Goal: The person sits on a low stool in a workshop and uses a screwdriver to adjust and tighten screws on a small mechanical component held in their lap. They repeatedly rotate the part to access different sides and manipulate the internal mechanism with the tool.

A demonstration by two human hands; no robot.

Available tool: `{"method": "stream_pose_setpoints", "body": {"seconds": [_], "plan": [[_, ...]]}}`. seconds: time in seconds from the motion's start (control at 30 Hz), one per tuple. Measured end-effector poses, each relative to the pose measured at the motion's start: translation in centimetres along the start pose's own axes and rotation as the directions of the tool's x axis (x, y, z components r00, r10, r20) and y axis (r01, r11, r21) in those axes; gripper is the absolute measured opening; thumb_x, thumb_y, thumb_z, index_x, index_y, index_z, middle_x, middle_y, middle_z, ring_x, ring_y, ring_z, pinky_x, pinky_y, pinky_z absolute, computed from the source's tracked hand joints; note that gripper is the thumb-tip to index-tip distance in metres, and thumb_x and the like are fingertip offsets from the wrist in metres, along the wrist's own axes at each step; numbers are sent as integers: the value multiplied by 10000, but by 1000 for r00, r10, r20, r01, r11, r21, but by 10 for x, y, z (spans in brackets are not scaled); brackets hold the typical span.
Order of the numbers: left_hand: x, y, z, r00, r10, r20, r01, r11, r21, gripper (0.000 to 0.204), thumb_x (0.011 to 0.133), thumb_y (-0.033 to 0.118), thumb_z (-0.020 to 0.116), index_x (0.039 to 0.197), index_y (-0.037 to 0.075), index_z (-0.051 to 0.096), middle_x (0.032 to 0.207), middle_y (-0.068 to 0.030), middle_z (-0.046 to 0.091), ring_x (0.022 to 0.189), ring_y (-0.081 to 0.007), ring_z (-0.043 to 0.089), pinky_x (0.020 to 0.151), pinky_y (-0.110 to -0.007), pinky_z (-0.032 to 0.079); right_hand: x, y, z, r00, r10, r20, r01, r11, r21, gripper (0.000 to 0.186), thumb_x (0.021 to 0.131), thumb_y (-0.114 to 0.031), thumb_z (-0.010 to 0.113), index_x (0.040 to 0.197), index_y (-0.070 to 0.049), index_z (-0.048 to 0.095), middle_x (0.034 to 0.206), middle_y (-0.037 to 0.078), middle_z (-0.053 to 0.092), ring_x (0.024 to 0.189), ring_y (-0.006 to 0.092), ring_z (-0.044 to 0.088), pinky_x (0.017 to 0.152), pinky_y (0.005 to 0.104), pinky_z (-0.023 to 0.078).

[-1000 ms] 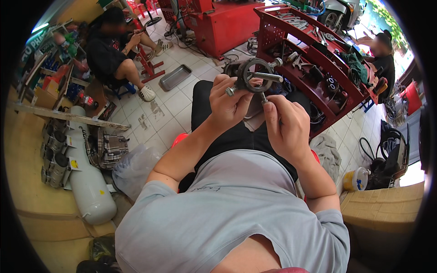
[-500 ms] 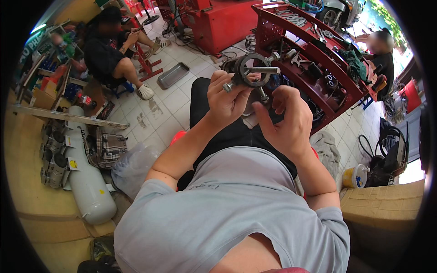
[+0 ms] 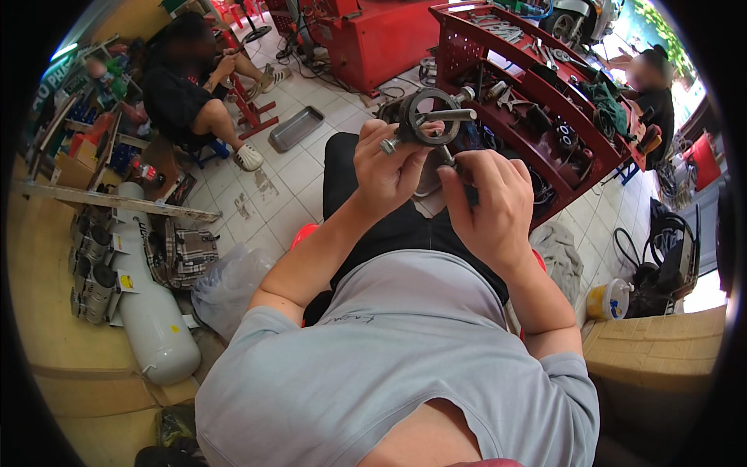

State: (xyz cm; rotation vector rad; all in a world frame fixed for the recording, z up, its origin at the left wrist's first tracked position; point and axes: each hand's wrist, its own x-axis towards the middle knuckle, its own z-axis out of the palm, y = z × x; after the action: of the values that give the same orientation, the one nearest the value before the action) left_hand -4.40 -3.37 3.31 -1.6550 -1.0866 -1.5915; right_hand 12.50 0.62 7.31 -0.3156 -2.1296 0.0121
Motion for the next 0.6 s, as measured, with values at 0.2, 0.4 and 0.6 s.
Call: {"method": "stream_pose_setpoints", "body": {"seconds": [0.2,0.4,0.6], "plan": [[-2,-1,0,1000,9,20,-9,1000,-4,127,759,22,688,873,77,694,981,-7,719,739,-140,631,650,-299,367,6,-9,-6,996,83,-29,-80,993,86,209,762,-180,713,866,-60,577,719,50,588,588,214,558,569,332,351],[-1,0,2,1000,-1,-6,1,1000,-14,149,752,16,686,887,79,698,983,3,717,722,-142,625,648,-299,366,0,3,0,1000,-6,-18,6,999,48,226,749,-180,726,860,-51,577,704,49,584,571,218,552,565,335,348],[0,0,0,1000,11,12,-11,1000,-2,148,751,21,692,888,77,694,972,3,720,691,-144,619,648,-297,367,2,-3,-1,998,53,-28,-51,996,72,195,761,-188,721,820,-66,581,673,40,583,546,213,534,561,329,342]]}}
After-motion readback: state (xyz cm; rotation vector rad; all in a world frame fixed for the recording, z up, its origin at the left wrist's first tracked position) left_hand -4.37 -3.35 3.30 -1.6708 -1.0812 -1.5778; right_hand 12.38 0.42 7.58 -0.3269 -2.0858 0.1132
